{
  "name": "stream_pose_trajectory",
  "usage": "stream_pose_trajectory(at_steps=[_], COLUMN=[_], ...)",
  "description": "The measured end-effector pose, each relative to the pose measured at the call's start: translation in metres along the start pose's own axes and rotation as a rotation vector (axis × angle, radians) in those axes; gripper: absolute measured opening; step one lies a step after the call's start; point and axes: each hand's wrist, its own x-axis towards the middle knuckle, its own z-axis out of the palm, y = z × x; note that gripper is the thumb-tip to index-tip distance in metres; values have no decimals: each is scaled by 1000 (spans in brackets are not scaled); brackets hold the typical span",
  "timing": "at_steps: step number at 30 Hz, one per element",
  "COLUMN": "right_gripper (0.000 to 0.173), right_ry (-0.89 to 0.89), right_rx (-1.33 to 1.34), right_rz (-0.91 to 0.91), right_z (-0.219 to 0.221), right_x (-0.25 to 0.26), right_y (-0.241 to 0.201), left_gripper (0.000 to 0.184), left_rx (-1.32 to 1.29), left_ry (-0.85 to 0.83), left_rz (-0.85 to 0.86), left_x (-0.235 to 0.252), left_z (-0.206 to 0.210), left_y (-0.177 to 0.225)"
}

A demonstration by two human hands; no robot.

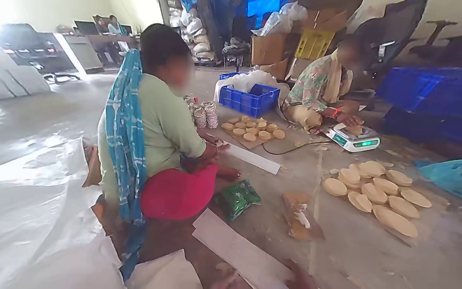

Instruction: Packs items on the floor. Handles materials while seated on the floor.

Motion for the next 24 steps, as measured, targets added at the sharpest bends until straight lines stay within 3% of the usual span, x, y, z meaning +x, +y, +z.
stream_pose_trajectory(at_steps=[2,5,7,9,12,15,19,24], right_gripper=[55,54,54,53,52,50,51,50], right_ry=[13,37,51,55,64,47,29,33], right_rx=[-5,19,35,45,49,32,6,13], right_rz=[-1,-6,-4,-5,17,41,38,43], right_z=[2,4,5,5,3,-1,0,0], right_x=[-2,-3,-4,-4,-8,-12,-10,-9], right_y=[0,2,1,1,-1,-5,-4,-3], left_gripper=[40,54,49,45,41,39,35,36], left_rx=[106,593,862,1069,1204,1180,1168,1127], left_ry=[68,186,273,275,274,267,292,299], left_rz=[158,447,566,554,359,300,346,338], left_x=[12,60,102,119,101,111,146,147], left_z=[-24,-62,-83,-93,-79,-86,-123,-121], left_y=[28,82,109,130,153,152,138,136])
